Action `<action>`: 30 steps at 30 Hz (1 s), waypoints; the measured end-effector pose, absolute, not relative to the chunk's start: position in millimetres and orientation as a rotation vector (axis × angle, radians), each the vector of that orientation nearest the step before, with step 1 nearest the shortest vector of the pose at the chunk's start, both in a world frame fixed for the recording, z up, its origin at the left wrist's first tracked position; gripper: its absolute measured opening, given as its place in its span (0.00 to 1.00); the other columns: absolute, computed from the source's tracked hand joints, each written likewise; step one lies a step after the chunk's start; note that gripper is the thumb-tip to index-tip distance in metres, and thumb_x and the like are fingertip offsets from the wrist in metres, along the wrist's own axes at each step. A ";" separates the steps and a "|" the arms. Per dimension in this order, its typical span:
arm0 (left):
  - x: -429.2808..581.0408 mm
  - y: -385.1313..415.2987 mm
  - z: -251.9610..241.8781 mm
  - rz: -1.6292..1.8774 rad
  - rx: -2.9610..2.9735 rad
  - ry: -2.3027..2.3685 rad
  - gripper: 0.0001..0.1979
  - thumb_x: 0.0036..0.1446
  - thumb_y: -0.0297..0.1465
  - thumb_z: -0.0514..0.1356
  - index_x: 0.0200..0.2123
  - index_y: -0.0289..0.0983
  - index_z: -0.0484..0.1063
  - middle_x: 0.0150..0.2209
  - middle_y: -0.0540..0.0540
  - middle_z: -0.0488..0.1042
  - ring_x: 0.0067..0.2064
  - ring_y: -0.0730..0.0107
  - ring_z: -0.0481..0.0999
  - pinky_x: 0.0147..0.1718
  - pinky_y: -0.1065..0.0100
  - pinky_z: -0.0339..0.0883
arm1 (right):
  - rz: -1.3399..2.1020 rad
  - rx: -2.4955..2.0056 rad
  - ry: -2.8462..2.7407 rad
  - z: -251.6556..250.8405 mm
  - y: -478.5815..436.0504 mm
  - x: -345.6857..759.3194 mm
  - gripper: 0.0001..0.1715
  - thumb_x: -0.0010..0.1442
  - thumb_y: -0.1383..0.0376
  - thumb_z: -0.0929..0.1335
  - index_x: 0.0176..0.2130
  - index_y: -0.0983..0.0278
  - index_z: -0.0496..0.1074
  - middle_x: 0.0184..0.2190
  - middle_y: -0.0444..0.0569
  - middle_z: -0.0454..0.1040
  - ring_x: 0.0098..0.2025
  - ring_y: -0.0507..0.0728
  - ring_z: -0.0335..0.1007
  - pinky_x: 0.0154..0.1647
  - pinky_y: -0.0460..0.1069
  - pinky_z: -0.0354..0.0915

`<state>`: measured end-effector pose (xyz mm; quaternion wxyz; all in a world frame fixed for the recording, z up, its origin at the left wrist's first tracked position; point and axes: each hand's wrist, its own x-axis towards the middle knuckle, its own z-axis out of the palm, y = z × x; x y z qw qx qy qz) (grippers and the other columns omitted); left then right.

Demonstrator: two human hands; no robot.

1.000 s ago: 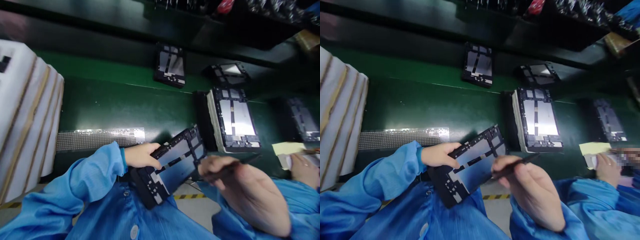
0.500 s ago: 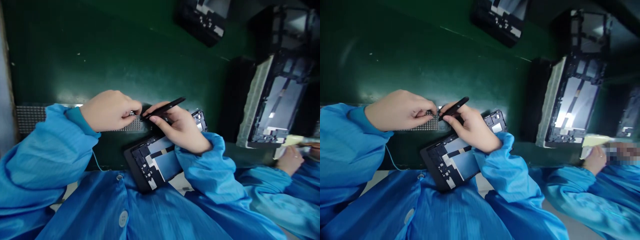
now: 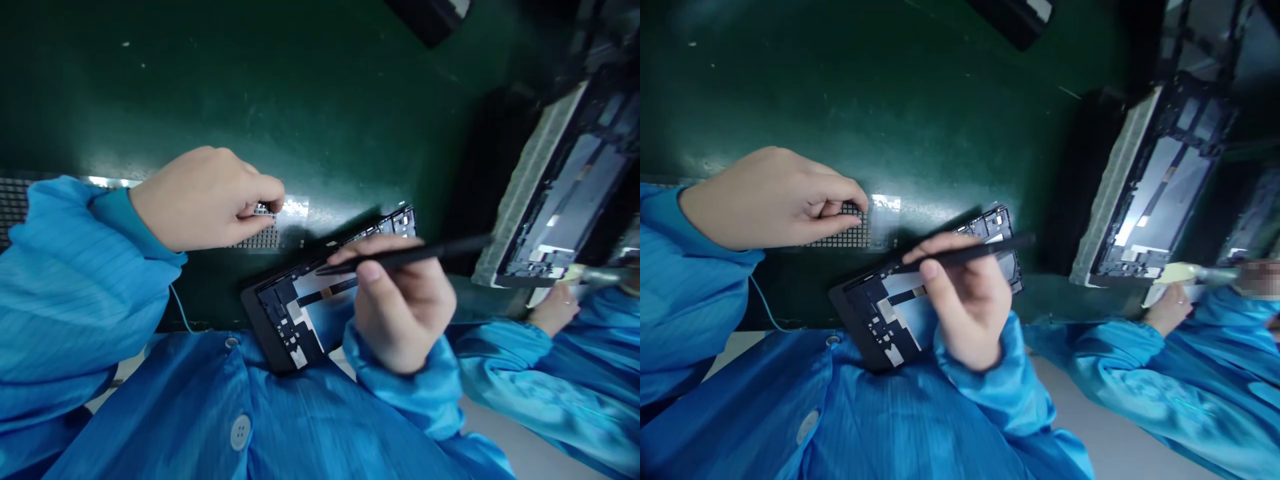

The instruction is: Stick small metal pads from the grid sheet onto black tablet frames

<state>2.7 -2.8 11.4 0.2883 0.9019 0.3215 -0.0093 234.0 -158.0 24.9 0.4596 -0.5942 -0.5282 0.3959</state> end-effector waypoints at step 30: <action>3.5 -1.2 16.2 -0.067 2.353 0.865 0.10 0.72 0.34 0.65 0.48 0.41 0.87 0.31 0.51 0.79 0.30 0.71 0.64 0.38 0.65 0.52 | 1.106 -1.379 -1.856 21.4 -85.5 248.7 0.09 0.79 0.56 0.72 0.53 0.56 0.79 0.52 0.49 0.88 0.55 0.61 0.87 0.62 0.59 0.83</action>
